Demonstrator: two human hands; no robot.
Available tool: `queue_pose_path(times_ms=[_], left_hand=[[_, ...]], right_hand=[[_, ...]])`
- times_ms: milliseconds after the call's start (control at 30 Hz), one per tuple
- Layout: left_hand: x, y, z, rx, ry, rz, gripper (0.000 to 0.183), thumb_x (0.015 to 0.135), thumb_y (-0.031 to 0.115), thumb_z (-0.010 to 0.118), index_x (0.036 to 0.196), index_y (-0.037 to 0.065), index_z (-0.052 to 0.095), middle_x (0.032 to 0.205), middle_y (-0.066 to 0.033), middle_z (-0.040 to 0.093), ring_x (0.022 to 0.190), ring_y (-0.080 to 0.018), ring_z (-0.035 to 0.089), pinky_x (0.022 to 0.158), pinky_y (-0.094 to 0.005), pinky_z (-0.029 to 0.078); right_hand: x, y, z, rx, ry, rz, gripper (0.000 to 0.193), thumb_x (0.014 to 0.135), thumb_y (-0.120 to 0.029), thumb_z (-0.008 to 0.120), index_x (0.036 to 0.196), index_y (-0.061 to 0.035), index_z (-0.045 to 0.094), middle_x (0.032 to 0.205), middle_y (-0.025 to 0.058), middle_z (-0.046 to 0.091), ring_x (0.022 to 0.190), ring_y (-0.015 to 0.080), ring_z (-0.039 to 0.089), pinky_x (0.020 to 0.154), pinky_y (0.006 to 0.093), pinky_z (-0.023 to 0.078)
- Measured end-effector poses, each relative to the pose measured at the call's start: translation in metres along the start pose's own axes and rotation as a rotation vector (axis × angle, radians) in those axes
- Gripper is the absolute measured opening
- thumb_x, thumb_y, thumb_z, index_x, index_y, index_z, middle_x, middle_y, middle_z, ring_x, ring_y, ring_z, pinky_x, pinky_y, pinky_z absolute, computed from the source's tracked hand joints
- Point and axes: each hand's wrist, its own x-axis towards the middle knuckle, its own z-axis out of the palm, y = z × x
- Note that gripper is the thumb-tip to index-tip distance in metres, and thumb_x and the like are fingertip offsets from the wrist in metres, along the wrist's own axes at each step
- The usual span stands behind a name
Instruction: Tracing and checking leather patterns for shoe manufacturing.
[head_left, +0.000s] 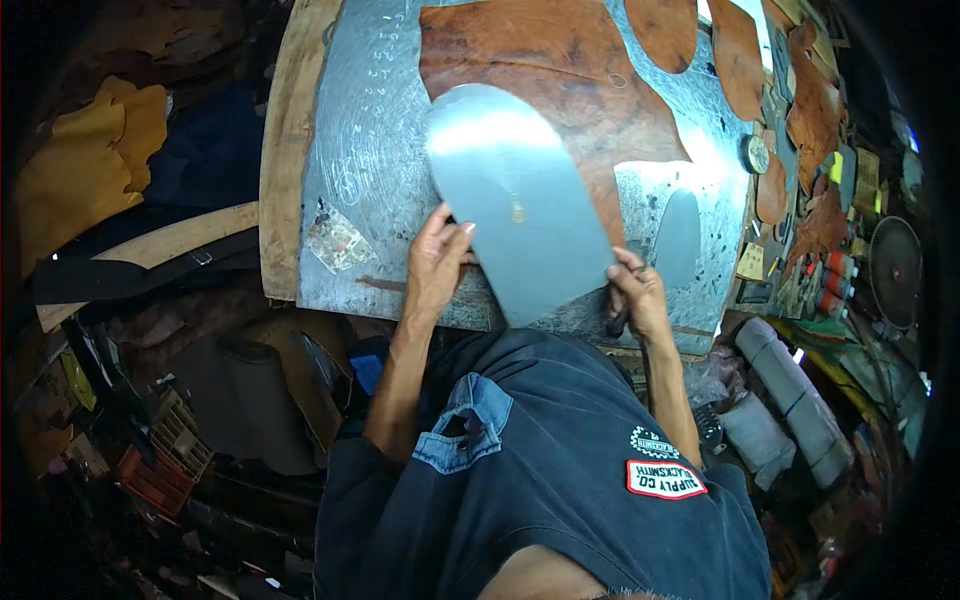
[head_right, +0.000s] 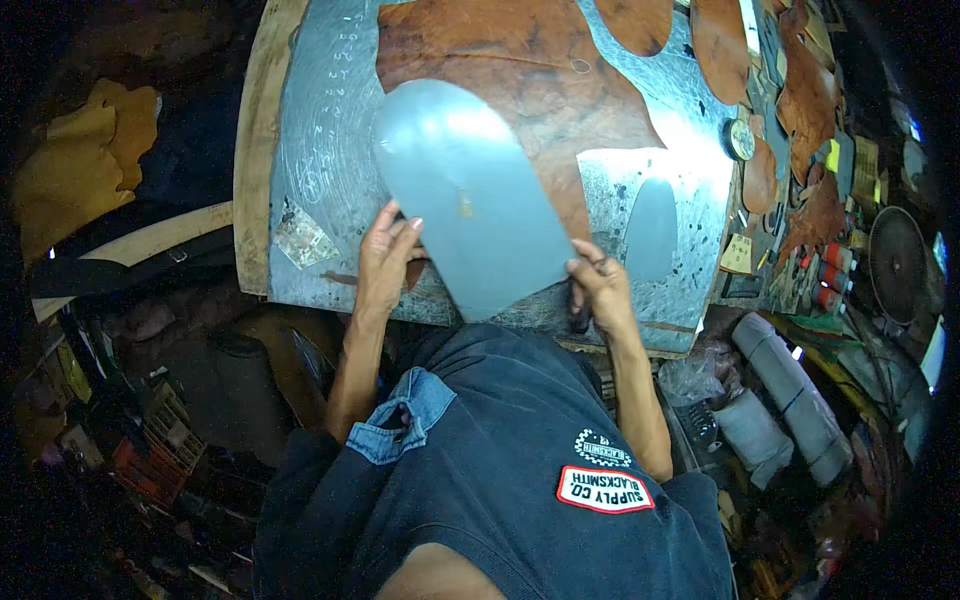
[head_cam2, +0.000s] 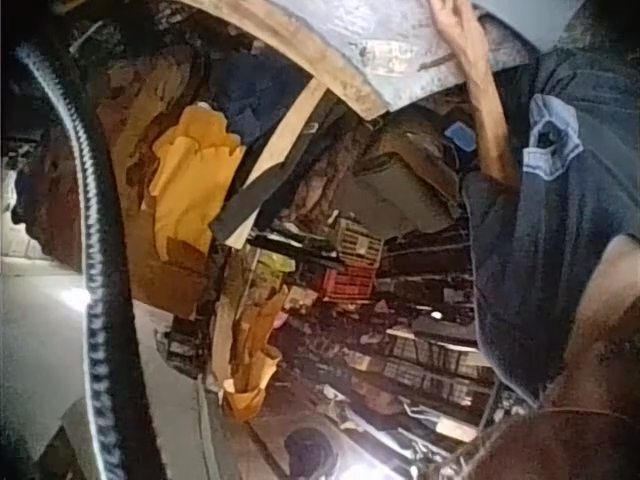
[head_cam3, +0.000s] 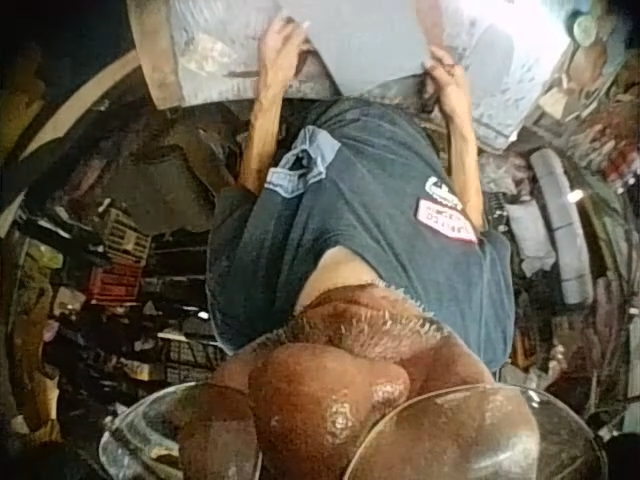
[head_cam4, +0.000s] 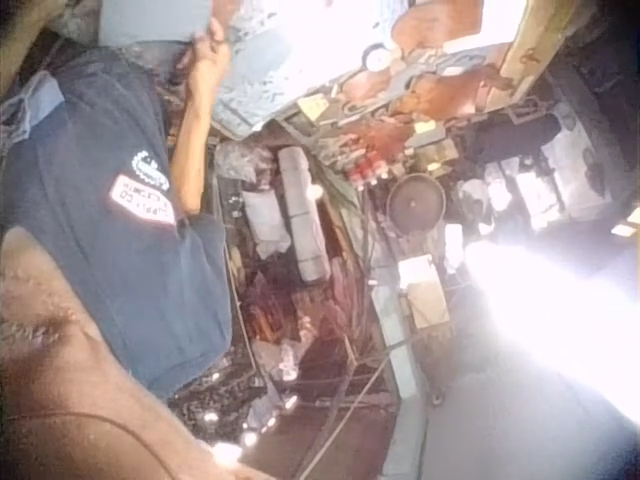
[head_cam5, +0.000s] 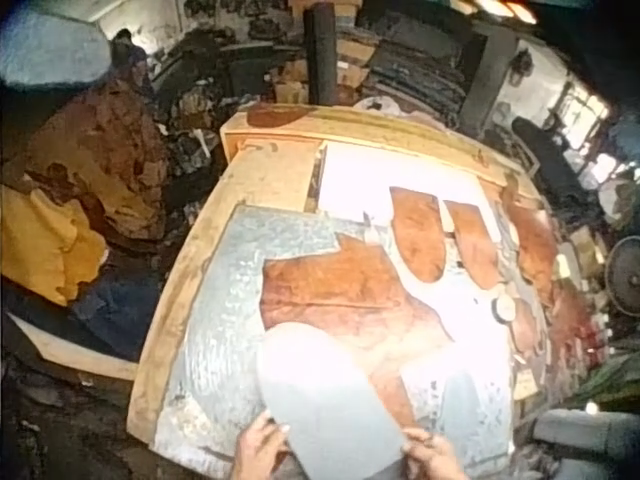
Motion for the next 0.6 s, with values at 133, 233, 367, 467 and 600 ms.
queue_pose_path(times_ms=[133, 233, 367, 467, 600], left_hand=[[0.01, -0.005, -0.006, 0.712, 0.179, 0.539, 0.032, 0.093, 0.011, 0.059, 0.124, -0.001, 0.058, 0.103, -0.0143, 0.07, 0.087, -0.0286, 0.067, 0.075, -0.0387, 0.054], [0.016, 0.007, -0.014, 1.058, 0.204, 0.67, 0.033, 0.091, 0.012, 0.06, 0.122, -0.002, 0.059, 0.117, -0.0194, 0.063, 0.116, -0.0395, 0.055, 0.095, -0.0446, 0.044], [0.017, -0.003, -0.009, 1.121, 0.147, 0.625, 0.042, 0.092, 0.013, 0.059, 0.13, -0.003, 0.053, 0.135, -0.023, 0.052, 0.134, -0.041, 0.039, 0.108, -0.0455, 0.034], [0.015, -0.009, -0.001, 0.82, 0.098, 0.511, 0.046, 0.093, 0.013, 0.057, 0.135, -0.004, 0.047, 0.139, -0.0254, 0.047, 0.136, -0.0395, 0.037, 0.112, -0.0458, 0.031], [0.018, -0.005, 0.007, 0.259, 0.203, 0.383, 0.046, 0.097, 0.013, 0.054, 0.138, -0.005, 0.043, 0.143, -0.0206, 0.045, 0.132, -0.0286, 0.044, 0.108, -0.0382, 0.038]], right_hand=[[0.001, 0.003, -0.039, 0.223, 0.068, -0.052, 0.039, 0.09, -0.009, 0.06, 0.127, 0.0018, 0.053, 0.064, -0.0018, 0.052, 0.045, 0.0074, 0.045, 0.041, 0.0255, 0.04], [-0.001, 0.003, -0.057, 0.287, 0.136, -0.109, 0.042, 0.09, -0.011, 0.061, 0.128, 0.0029, 0.052, 0.062, -0.0015, 0.05, 0.045, 0.0076, 0.045, 0.042, 0.0251, 0.041], [-0.005, 0.004, -0.072, 0.321, 0.174, -0.156, 0.042, 0.091, -0.012, 0.06, 0.129, 0.0033, 0.051, 0.06, -0.0013, 0.049, 0.045, 0.0075, 0.045, 0.043, 0.025, 0.042], [-0.007, 0.009, -0.075, 0.344, 0.197, -0.171, 0.041, 0.091, -0.012, 0.06, 0.128, 0.003, 0.051, 0.059, -0.0011, 0.048, 0.045, 0.0076, 0.044, 0.043, 0.0252, 0.042], [-0.012, 0.014, -0.076, 0.394, 0.216, -0.164, 0.041, 0.092, -0.012, 0.059, 0.129, 0.0027, 0.05, 0.059, -0.0007, 0.049, 0.046, 0.0075, 0.044, 0.044, 0.0256, 0.042]])
